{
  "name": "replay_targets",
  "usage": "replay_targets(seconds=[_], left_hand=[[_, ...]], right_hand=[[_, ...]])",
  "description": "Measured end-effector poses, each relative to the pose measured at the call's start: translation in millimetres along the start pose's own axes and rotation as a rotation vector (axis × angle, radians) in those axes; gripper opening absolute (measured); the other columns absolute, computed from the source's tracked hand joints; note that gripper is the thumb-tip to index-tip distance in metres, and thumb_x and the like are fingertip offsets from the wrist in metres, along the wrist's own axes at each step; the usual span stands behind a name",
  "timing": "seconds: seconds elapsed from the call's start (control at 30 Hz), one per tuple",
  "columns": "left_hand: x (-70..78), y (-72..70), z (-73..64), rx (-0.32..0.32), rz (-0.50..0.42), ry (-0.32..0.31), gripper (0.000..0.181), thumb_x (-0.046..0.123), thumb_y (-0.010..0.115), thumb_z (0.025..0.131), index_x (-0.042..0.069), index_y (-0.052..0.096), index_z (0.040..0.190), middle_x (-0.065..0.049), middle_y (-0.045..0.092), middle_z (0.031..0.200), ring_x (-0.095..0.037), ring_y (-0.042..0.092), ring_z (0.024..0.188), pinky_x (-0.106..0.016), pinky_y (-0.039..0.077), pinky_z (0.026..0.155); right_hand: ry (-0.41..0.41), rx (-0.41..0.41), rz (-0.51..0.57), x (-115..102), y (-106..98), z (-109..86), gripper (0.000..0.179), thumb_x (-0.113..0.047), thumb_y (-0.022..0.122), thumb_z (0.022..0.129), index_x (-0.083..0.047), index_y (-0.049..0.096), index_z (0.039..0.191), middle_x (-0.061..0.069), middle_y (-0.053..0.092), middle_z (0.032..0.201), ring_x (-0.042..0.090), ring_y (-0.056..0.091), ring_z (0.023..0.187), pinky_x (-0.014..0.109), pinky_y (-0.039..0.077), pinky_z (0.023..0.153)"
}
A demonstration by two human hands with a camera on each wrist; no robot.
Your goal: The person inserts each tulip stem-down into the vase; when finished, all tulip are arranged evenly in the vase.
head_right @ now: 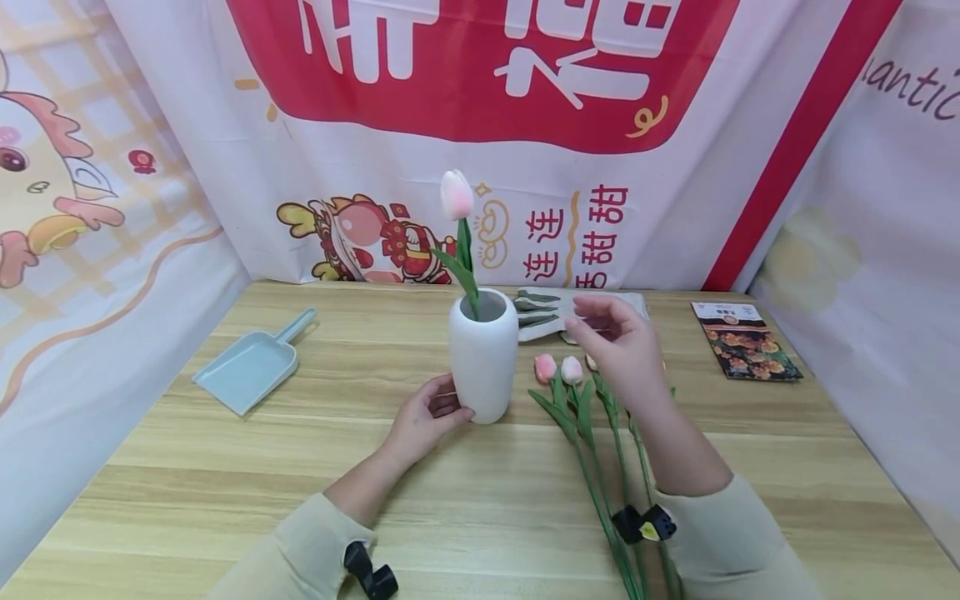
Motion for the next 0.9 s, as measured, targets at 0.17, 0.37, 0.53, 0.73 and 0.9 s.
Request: replay_targets(seconds=[0.17, 0.37, 0.53, 0.73, 0.9], left_hand=[[0.1, -0.2, -0.2, 0.002, 0.001, -0.001, 0.060, 0.015, 0.078, 0.084, 0.004, 0.052, 0.136, -0.020, 0.062, 0.130, -0.034, 0.062, 0.119, -0.041, 0.054, 0.102], [0.9, 0.0, 0.7, 0.010, -0.006, 0.020, 0.059, 0.013, 0.078, 0.083, 0.001, 0.053, 0.135, -0.022, 0.063, 0.128, -0.036, 0.063, 0.117, -0.043, 0.054, 0.101], [11.7, 0.3, -2.7, 0.011, -0.021, 0.043, 0.056, 0.006, 0.075, 0.084, -0.005, 0.052, 0.134, -0.028, 0.062, 0.126, -0.041, 0.062, 0.116, -0.048, 0.053, 0.101], [8.8, 0.9, -1.0, 0.012, -0.018, 0.033, 0.056, 0.003, 0.075, 0.083, -0.006, 0.051, 0.133, -0.029, 0.061, 0.126, -0.042, 0.062, 0.116, -0.050, 0.053, 0.101], [-1.0, 0.3, 2.3, 0.024, -0.015, 0.023, 0.058, 0.008, 0.077, 0.083, 0.000, 0.052, 0.135, -0.023, 0.063, 0.127, -0.036, 0.063, 0.117, -0.044, 0.054, 0.101]], right_hand=[[0.031, 0.033, 0.035, 17, -29, -12.5, 0.025, -0.003, 0.069, 0.088, -0.026, 0.070, 0.097, -0.017, 0.067, 0.089, -0.001, 0.058, 0.079, 0.008, 0.048, 0.059], [0.110, 0.026, -0.128, 41, -58, -29.5, 0.020, -0.012, 0.070, 0.090, -0.028, 0.068, 0.101, -0.022, 0.064, 0.092, -0.003, 0.056, 0.082, 0.007, 0.051, 0.064], [0.164, -0.006, -0.285, 61, -79, -44.3, 0.016, -0.024, 0.068, 0.093, -0.027, 0.064, 0.108, -0.027, 0.060, 0.094, -0.006, 0.054, 0.085, 0.008, 0.050, 0.065], [0.259, -0.040, -0.437, 86, -100, -60.2, 0.051, -0.036, 0.066, 0.093, 0.001, 0.057, 0.128, -0.030, 0.055, 0.094, -0.010, 0.053, 0.085, 0.010, 0.053, 0.067], [0.317, -0.100, -0.470, 107, -110, -71.0, 0.060, -0.039, 0.067, 0.092, 0.003, 0.053, 0.133, -0.032, 0.055, 0.095, -0.013, 0.053, 0.084, 0.012, 0.053, 0.068]])
Point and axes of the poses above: each hand's wrist, its own z-axis towards the middle knuckle, its own y-axis out of the palm, x = y × z, the point moved 8 cm from there along z, towards the middle knuckle
